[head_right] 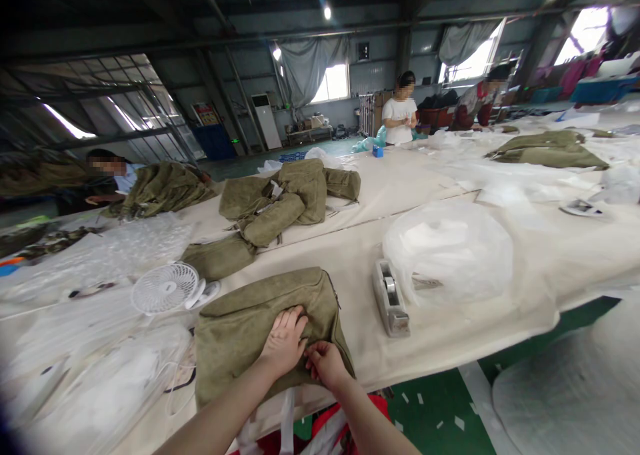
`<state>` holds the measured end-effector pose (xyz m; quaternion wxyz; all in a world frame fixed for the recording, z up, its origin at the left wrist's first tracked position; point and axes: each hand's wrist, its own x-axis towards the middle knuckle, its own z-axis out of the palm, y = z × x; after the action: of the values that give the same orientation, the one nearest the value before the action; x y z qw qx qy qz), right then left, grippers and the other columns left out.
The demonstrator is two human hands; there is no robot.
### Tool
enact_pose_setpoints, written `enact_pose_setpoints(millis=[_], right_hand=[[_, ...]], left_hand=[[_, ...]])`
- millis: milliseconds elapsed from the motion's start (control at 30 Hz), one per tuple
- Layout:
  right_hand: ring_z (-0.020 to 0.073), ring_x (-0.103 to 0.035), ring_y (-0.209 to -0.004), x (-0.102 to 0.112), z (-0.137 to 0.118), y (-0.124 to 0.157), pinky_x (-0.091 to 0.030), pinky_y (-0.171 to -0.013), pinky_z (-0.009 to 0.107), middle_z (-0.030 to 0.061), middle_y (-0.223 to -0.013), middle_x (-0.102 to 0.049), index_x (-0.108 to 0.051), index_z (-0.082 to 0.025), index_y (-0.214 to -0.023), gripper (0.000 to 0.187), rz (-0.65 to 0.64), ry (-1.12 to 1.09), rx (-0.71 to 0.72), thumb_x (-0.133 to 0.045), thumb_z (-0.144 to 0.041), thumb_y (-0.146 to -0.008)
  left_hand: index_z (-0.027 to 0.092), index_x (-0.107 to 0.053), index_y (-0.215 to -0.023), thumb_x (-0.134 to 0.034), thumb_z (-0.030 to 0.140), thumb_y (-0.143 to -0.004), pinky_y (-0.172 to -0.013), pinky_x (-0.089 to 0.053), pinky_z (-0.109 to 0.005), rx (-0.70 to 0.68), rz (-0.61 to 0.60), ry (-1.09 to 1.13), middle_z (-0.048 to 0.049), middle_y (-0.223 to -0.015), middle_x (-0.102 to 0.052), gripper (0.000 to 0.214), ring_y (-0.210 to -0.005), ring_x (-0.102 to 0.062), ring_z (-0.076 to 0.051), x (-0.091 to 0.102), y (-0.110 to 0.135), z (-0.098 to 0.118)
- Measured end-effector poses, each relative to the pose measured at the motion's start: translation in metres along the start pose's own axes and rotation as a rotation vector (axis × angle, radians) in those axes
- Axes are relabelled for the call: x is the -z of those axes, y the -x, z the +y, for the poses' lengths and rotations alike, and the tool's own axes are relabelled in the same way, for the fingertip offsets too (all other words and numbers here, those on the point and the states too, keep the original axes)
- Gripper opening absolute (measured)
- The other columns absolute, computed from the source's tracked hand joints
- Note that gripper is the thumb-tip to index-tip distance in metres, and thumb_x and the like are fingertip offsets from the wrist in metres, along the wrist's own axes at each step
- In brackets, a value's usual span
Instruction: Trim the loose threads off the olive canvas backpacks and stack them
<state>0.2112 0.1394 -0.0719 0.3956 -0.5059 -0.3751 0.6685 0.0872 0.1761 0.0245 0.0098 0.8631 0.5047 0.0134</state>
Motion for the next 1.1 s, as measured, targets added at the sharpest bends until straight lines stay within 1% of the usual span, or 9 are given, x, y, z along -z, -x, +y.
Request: enact_pose_setpoints(millis=[100, 300, 367, 533, 667, 833, 900, 1000, 1100], right_hand=[[0.0063, -0.040, -0.034, 0.001, -0.001, 0.002, -0.026, -0.037, 0.020, -0.0037, -0.051, -0.056, -0.054, -0.017, -0.072, 0.033, 0.003, 0.003, 0.001, -0.056, -0.049, -0.067], [0.0057, -0.040, -0.034, 0.002, 0.001, 0.001, -0.026, -0.037, 0.020, -0.0039, -0.050, -0.056, -0.056, -0.015, -0.073, 0.037, 0.002, -0.010, 0.001, -0.057, -0.051, -0.065], [0.0058, -0.040, -0.033, 0.001, 0.003, -0.001, -0.026, -0.036, 0.020, -0.0041, -0.050, -0.055, -0.056, -0.015, -0.074, 0.037, 0.006, -0.010, -0.002, -0.056, -0.051, -0.065], [0.0059, -0.039, -0.033, 0.001, 0.003, -0.001, -0.027, -0.036, 0.020, -0.0040, -0.050, -0.056, -0.055, -0.016, -0.073, 0.036, 0.004, -0.002, -0.002, -0.056, -0.051, -0.066], [0.0058, -0.041, -0.035, 0.001, 0.001, 0.000, -0.028, -0.038, 0.020, -0.0035, -0.052, -0.057, -0.055, -0.016, -0.074, 0.036, 0.027, 0.047, -0.021, -0.057, -0.051, -0.067], [0.0062, -0.043, -0.037, 0.002, 0.002, -0.002, -0.031, -0.040, 0.020, -0.0024, -0.054, -0.058, -0.055, -0.016, -0.074, 0.036, 0.065, 0.082, -0.040, -0.055, -0.051, -0.070], [0.0066, -0.044, -0.038, 0.002, 0.004, -0.003, -0.032, -0.040, 0.020, -0.0022, -0.055, -0.058, -0.055, -0.016, -0.075, 0.035, 0.074, 0.083, -0.041, -0.055, -0.050, -0.071], [0.0070, -0.044, -0.038, 0.002, 0.005, -0.002, -0.033, -0.041, 0.020, -0.0022, -0.054, -0.058, -0.056, -0.016, -0.076, 0.032, 0.073, 0.099, -0.043, -0.054, -0.047, -0.073], [0.0072, -0.044, -0.037, 0.002, 0.006, 0.000, -0.033, -0.041, 0.020, -0.0025, -0.054, -0.058, -0.057, -0.017, -0.076, 0.028, 0.069, 0.123, -0.032, -0.054, -0.044, -0.074]], left_hand=[[0.018, -0.050, -0.118, -0.049, 0.028, -0.080, -0.108, -0.023, -0.046, 0.044, 0.029, -0.012, -0.0127, -0.138, -0.037, 0.040, -0.126, -0.033, -0.029, -0.008, -0.004, 0.005], [0.020, -0.053, -0.111, -0.056, 0.028, -0.073, -0.107, -0.025, -0.041, -0.078, -0.026, -0.010, -0.0101, -0.137, -0.038, 0.038, -0.125, -0.034, -0.026, 0.007, -0.013, 0.002], [0.019, -0.053, -0.111, -0.054, 0.027, -0.074, -0.108, -0.023, -0.040, -0.103, -0.016, -0.037, -0.0095, -0.137, -0.040, 0.038, -0.125, -0.035, -0.026, 0.007, -0.012, -0.002], [0.016, -0.052, -0.117, -0.048, 0.029, -0.081, -0.111, -0.020, -0.041, -0.102, 0.034, -0.080, -0.0106, -0.137, -0.041, 0.038, -0.127, -0.034, -0.025, -0.012, -0.010, -0.005], [0.013, -0.051, -0.119, -0.049, 0.031, -0.080, -0.110, -0.022, -0.042, -0.073, 0.105, -0.119, -0.0137, -0.135, -0.044, 0.043, -0.125, -0.037, -0.026, -0.026, -0.011, -0.002], [0.010, -0.055, -0.115, -0.048, 0.020, -0.079, -0.104, -0.031, -0.044, 0.079, 0.248, -0.169, -0.0146, -0.128, -0.050, 0.038, -0.119, -0.043, -0.027, -0.047, -0.020, 0.010], [0.011, -0.056, -0.113, -0.045, 0.014, -0.079, -0.101, -0.034, -0.044, 0.101, 0.293, -0.173, -0.0146, -0.125, -0.051, 0.037, -0.116, -0.045, -0.026, -0.051, -0.023, 0.015], [0.013, -0.056, -0.114, -0.046, 0.016, -0.077, -0.100, -0.035, -0.044, 0.082, 0.282, -0.126, -0.0134, -0.127, -0.051, 0.039, -0.116, -0.045, -0.026, -0.046, -0.017, 0.016], [0.013, -0.047, -0.127, -0.051, 0.027, -0.075, -0.106, -0.029, -0.046, 0.078, 0.263, -0.081, -0.0133, -0.138, -0.042, 0.054, -0.124, -0.038, -0.028, -0.034, 0.006, 0.005]])
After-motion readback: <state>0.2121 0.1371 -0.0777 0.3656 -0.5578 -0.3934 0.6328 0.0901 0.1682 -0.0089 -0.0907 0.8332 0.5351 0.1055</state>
